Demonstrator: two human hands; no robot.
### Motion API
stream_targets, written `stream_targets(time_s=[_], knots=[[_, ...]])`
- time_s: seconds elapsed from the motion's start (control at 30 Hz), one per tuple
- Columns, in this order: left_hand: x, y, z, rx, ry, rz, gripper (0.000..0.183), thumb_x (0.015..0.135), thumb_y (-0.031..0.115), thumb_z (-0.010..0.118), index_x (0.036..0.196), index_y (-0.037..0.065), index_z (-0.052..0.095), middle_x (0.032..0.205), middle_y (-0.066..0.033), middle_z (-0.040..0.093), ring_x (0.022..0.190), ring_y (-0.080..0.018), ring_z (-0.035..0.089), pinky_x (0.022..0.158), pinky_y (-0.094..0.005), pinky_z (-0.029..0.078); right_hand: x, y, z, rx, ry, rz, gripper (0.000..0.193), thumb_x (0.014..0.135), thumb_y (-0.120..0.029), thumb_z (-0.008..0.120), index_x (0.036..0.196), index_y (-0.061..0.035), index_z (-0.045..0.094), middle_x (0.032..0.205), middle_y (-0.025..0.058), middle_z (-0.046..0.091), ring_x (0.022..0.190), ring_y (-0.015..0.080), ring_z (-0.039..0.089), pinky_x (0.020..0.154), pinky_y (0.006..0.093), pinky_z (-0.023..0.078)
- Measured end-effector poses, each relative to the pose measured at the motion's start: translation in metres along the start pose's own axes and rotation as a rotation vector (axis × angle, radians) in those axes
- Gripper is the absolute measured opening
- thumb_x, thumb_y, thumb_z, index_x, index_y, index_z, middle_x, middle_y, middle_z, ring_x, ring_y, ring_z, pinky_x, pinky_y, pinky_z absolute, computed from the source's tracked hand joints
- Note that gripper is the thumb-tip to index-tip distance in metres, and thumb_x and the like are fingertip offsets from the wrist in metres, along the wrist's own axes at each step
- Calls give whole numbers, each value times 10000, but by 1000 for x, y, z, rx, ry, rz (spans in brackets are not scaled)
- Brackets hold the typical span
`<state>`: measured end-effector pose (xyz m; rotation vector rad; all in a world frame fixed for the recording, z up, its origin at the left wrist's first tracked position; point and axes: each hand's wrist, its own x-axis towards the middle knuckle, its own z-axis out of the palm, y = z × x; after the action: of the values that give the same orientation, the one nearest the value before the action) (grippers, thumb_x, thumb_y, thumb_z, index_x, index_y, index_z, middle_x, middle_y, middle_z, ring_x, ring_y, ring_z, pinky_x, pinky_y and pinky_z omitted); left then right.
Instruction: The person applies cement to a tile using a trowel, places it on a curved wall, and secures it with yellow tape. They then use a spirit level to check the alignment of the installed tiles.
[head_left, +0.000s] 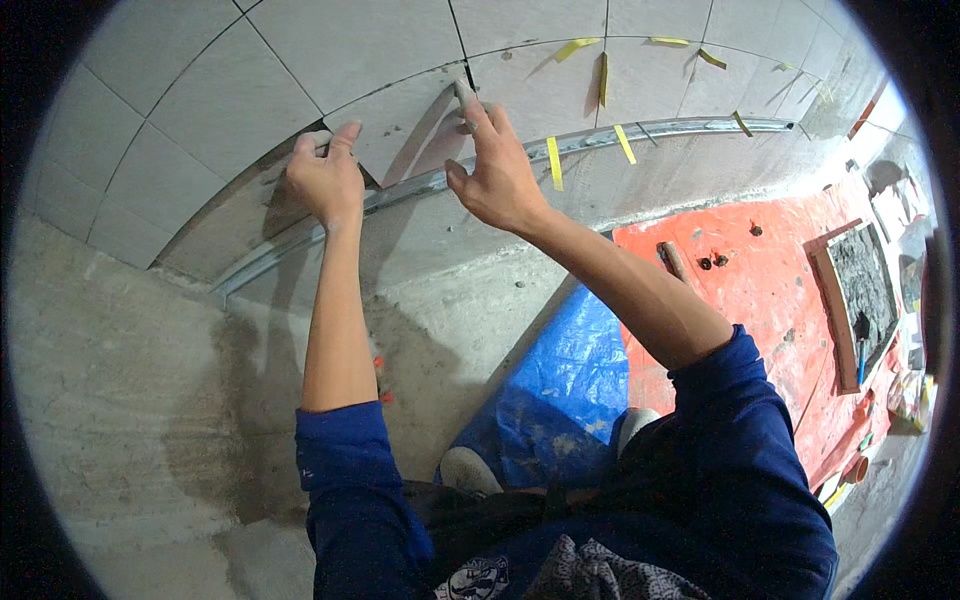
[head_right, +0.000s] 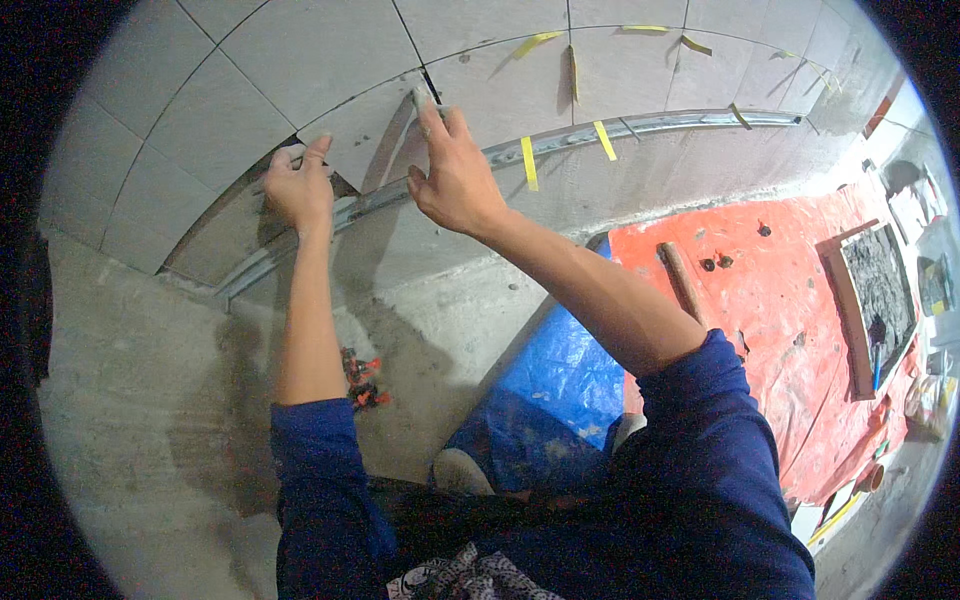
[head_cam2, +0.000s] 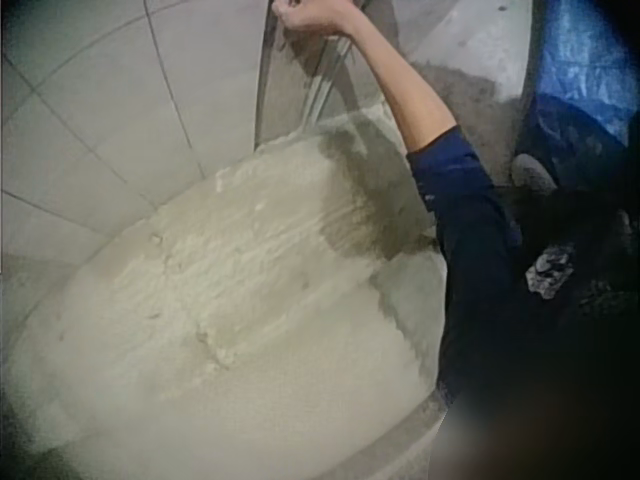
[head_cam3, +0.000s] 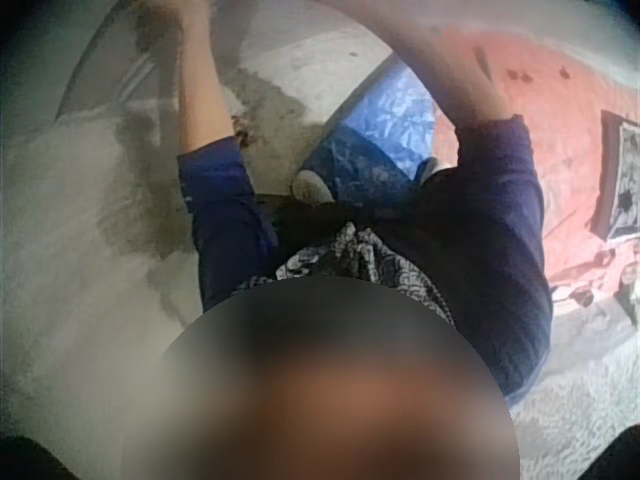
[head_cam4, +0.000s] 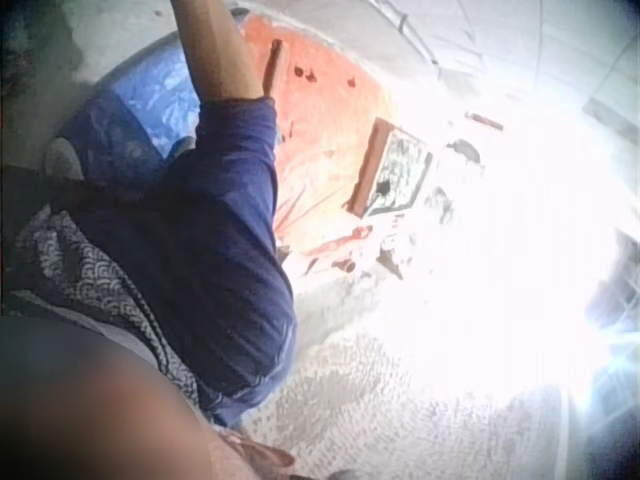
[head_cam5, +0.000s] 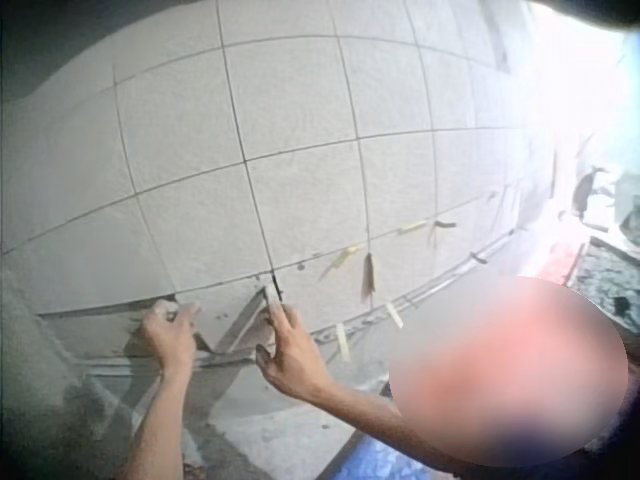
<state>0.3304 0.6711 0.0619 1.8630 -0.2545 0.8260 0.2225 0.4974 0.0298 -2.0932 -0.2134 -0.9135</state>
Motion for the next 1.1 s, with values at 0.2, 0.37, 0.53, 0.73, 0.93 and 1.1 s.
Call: stream_targets(time_s=[0.2,0.37,0.53,0.73,0.93,1.1], knots=[[-4,0,2,227,90,241,413,779,262,819,979,-32,608,779,-148,645,670,-235,624,601,-325,485,-7,2,0,-145,-60,-122,824,727,7,621,1472,-68,277,1277,262,392,1123,449,507,937,473,470],[-29,11,5,87,-4,372,754,754,246,829,1375,40,454,1172,-238,533,958,-345,572,781,-424,481,-10,5,8,-336,-61,-155,824,710,18,609,1465,-47,287,1263,249,406,1130,419,501,956,452,457],[-52,17,9,518,-65,543,937,714,198,842,1501,157,335,1353,-279,325,1198,-426,383,1005,-495,332,-6,7,11,-286,9,-112,799,721,-2,603,1455,-12,290,1231,240,432,1114,407,506,942,456,456],[-57,16,20,592,-51,514,1020,679,167,855,1523,151,281,1383,-311,264,1212,-481,354,1018,-552,289,-3,5,13,-282,64,-141,769,747,-34,593,1455,-5,295,1237,236,439,1113,403,499,946,463,441],[-52,6,24,563,-67,508,1011,682,116,842,1520,125,276,1405,-349,224,1240,-512,333,1044,-549,277,-2,6,10,-331,27,-97,777,745,-52,611,1457,-11,302,1230,240,447,1120,405,491,954,462,431],[-47,-1,25,513,-71,517,982,692,83,831,1504,81,280,1429,-357,176,1269,-526,304,1065,-538,275,-3,5,7,-364,8,-120,799,734,-54,621,1463,-11,297,1211,232,458,1101,395,495,935,461,429]])
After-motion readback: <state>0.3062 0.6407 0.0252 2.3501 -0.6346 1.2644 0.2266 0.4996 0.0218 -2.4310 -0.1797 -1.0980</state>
